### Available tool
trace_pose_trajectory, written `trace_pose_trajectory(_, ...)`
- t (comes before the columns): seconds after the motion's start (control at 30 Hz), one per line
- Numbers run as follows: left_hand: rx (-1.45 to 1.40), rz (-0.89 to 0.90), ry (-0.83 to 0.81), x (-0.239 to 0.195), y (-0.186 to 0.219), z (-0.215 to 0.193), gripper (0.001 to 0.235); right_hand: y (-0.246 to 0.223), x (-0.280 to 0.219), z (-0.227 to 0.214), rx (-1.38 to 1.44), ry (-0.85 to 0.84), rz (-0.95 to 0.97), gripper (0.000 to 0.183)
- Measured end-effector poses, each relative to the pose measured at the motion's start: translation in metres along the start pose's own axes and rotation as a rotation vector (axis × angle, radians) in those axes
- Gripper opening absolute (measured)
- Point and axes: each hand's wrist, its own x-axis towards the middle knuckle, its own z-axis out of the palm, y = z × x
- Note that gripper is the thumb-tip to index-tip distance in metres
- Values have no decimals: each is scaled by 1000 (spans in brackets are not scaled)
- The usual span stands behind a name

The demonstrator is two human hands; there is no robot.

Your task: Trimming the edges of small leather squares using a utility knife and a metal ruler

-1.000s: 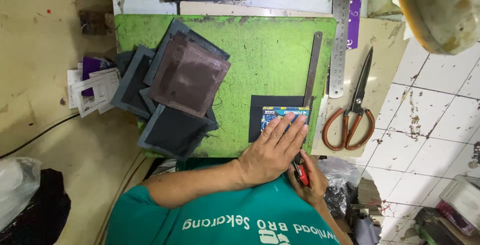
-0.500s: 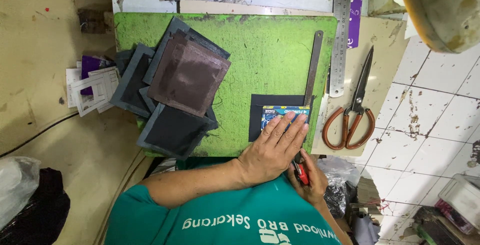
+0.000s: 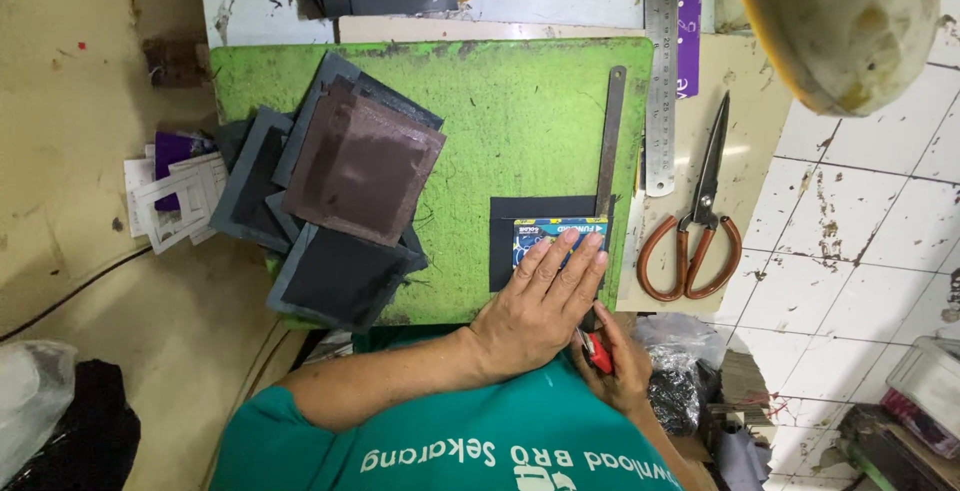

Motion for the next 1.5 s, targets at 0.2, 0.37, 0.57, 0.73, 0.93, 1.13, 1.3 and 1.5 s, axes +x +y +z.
trace_pose_trajectory(0.2,-30,-1,22,2,0,0,49,1,0,-4,42,-52,-15,67)
trace_pose_trajectory(0.37,-34,-7,42,4,1,-1,47,0,1,-2,82,-54,1,65)
trace_pose_trajectory(0.57,-19,3,36,5,2,1,47,-1,4,-3,80,-35,-12,61)
trace_pose_trajectory(0.73,-12,-6,36,5,2,2,49,-1,7,-2,115,-39,-54,63)
trace_pose_trajectory(0.93,-9,-4,25,5,2,2,46,1,4,1,122,-20,-40,63)
trace_pose_trajectory(1.13,-53,-7,19,6,4,0,47,-3,10,-2,131,12,-70,58)
trace_pose_trajectory(1.3,-37,-4,24,10,7,-6,44,9,-3,10,123,105,-94,45)
trace_pose_trajectory(1.5,-53,-20,232,18,11,6,29,-26,36,-8,277,258,-94,43)
